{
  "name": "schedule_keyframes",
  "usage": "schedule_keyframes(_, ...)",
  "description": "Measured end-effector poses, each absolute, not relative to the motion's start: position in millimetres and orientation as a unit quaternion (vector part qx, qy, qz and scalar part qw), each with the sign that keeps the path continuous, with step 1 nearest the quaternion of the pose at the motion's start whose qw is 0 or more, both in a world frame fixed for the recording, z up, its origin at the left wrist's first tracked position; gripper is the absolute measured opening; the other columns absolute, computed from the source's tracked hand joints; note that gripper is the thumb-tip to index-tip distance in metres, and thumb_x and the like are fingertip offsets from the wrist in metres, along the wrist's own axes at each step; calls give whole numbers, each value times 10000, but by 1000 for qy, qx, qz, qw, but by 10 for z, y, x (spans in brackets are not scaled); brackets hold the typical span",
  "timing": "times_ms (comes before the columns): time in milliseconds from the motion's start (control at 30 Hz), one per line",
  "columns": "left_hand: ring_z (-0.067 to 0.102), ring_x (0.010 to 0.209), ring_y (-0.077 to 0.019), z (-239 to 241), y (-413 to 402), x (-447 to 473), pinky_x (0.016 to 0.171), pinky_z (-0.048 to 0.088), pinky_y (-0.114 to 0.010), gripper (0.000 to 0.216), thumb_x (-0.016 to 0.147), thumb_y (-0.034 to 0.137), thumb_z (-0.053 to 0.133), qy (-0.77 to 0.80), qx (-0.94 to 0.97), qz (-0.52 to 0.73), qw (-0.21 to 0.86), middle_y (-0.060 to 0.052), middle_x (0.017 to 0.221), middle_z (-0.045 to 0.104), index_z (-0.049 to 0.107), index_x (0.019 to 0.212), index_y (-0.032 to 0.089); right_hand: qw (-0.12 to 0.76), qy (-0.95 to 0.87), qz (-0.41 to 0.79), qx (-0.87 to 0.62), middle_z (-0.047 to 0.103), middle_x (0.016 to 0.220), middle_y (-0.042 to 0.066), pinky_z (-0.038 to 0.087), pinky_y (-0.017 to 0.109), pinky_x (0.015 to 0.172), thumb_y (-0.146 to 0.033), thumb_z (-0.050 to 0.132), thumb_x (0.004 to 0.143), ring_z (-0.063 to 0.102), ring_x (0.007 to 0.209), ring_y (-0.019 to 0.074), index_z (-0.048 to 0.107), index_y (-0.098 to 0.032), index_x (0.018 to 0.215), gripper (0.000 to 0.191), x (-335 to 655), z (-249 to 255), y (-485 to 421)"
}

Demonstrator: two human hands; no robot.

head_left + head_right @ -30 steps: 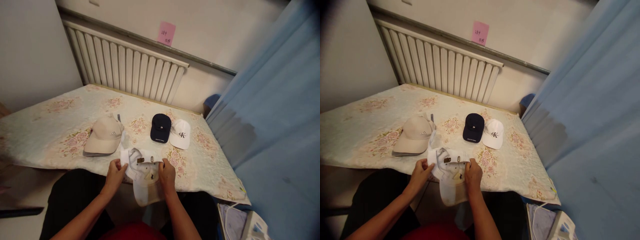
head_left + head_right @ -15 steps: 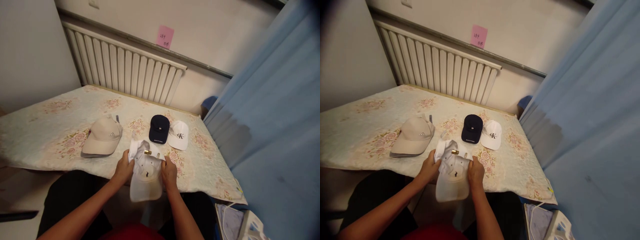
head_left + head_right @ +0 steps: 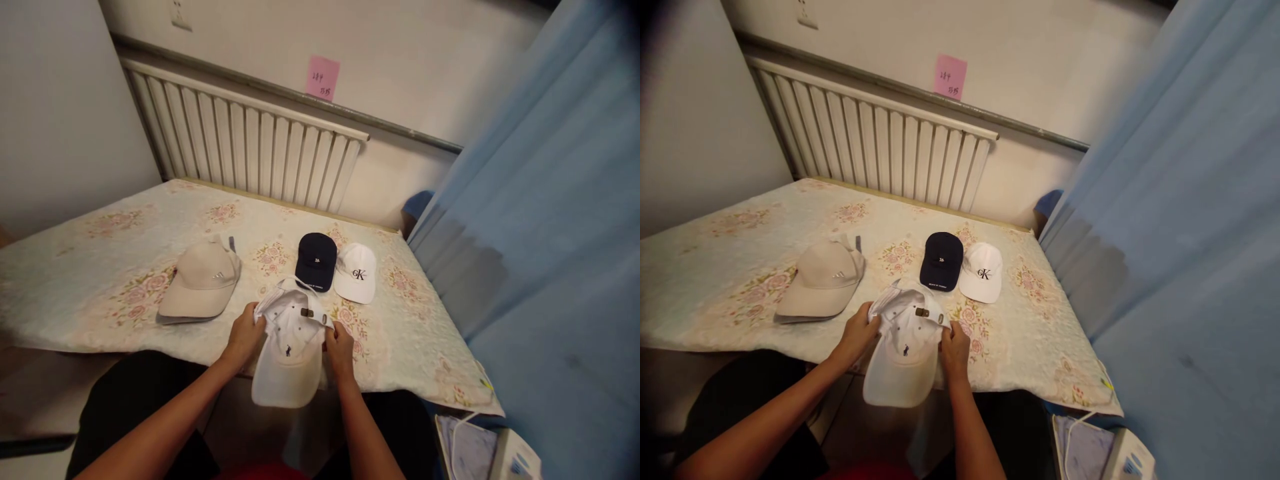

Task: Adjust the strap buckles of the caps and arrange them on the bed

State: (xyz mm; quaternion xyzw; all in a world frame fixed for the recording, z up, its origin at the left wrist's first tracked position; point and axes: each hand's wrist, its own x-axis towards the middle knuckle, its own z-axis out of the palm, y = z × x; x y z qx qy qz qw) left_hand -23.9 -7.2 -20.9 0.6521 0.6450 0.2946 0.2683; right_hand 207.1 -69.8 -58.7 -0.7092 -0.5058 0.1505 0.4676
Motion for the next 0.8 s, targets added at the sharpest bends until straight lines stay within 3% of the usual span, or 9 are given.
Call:
schedule_keyframes(367, 639, 695, -207, -164, -119, -37, 682, 459, -307, 335, 837, 343, 404, 643, 612, 328, 322, -47, 810, 666, 529, 1103, 182, 515, -489, 176, -682, 452, 572, -60, 286, 239, 557, -333, 441, 882, 392, 571, 120, 469, -209, 639, 273, 2120, -869, -680)
schedule_keyframes(633, 626, 860, -237, -125, -188, 29, 758, 457, -327, 323, 836, 358, 404, 657, 613, 330, 290, -87, 977, 664, 527, 1082, 188, 522, -484, 185, -678, 526, 623, -36, 296, 247, 585, -346, 440, 896, 423, 604, 129, 500, -204, 675, 269, 2117, -944, -694)
schedule_keyframes(800, 619, 875, -243, -120, -216, 37, 768, 455, -334, 296, 837, 368, 402, 666, 610, 323, 283, -86, 969, 659, 521, 1044, 194, 521, -489, 192, -673, 538, 629, -30, 304, 249, 588, -352, 438, 896, 433, 609, 133, 511, -205, 685, 267, 2127, -971, -688)
